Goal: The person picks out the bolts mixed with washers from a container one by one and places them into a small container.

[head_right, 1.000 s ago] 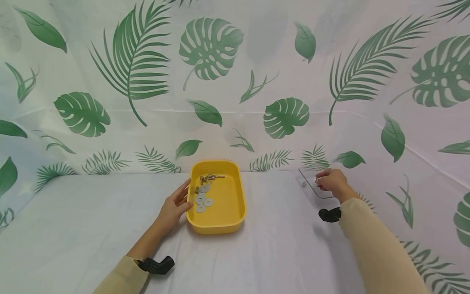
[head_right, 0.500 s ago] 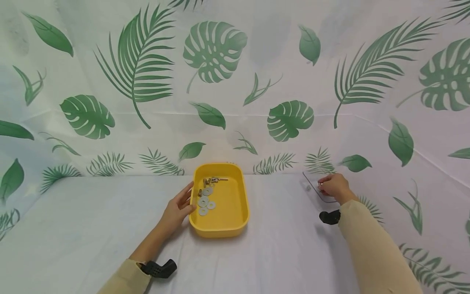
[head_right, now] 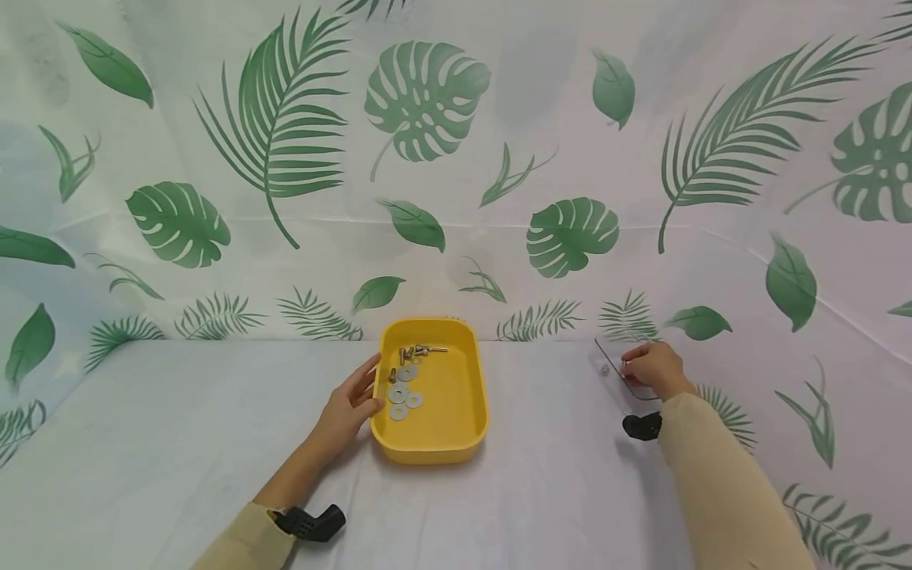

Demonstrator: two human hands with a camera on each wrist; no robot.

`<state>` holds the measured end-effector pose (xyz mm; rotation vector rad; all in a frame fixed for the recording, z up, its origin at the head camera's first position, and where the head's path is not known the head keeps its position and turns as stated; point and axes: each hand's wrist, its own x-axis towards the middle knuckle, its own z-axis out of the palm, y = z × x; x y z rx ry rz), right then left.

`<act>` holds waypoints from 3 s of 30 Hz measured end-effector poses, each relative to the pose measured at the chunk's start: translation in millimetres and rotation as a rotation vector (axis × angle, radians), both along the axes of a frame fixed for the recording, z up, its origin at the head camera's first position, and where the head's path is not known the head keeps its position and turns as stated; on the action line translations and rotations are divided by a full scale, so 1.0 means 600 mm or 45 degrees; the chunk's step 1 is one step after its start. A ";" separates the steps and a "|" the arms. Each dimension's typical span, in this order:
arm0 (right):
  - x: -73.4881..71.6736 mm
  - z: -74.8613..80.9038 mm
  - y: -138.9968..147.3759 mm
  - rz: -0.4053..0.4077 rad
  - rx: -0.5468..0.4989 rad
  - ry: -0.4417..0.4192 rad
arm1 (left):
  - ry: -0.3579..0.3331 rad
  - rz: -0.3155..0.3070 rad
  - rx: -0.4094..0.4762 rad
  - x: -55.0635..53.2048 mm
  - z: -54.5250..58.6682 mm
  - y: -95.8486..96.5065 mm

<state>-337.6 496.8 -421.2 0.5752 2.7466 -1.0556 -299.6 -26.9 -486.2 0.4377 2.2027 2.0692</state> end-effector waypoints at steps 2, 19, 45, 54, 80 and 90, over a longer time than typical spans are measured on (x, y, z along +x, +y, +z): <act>0.000 0.001 0.000 -0.004 0.002 -0.006 | 0.002 -0.002 -0.003 0.000 0.001 0.000; -0.006 -0.004 -0.002 -0.066 0.016 -0.049 | -0.018 0.004 -0.025 -0.001 -0.003 0.001; 0.032 0.123 -0.066 0.187 0.070 0.187 | -0.019 0.002 -0.009 0.004 0.003 -0.003; 0.040 0.192 -0.140 0.382 0.071 0.215 | -0.027 0.000 0.007 0.005 0.001 0.000; 0.049 0.209 -0.337 0.682 -0.483 0.113 | -0.041 -0.001 0.017 0.003 0.002 0.000; 0.030 0.166 -0.397 0.732 -0.561 0.032 | -0.026 -0.023 0.017 0.004 0.003 0.002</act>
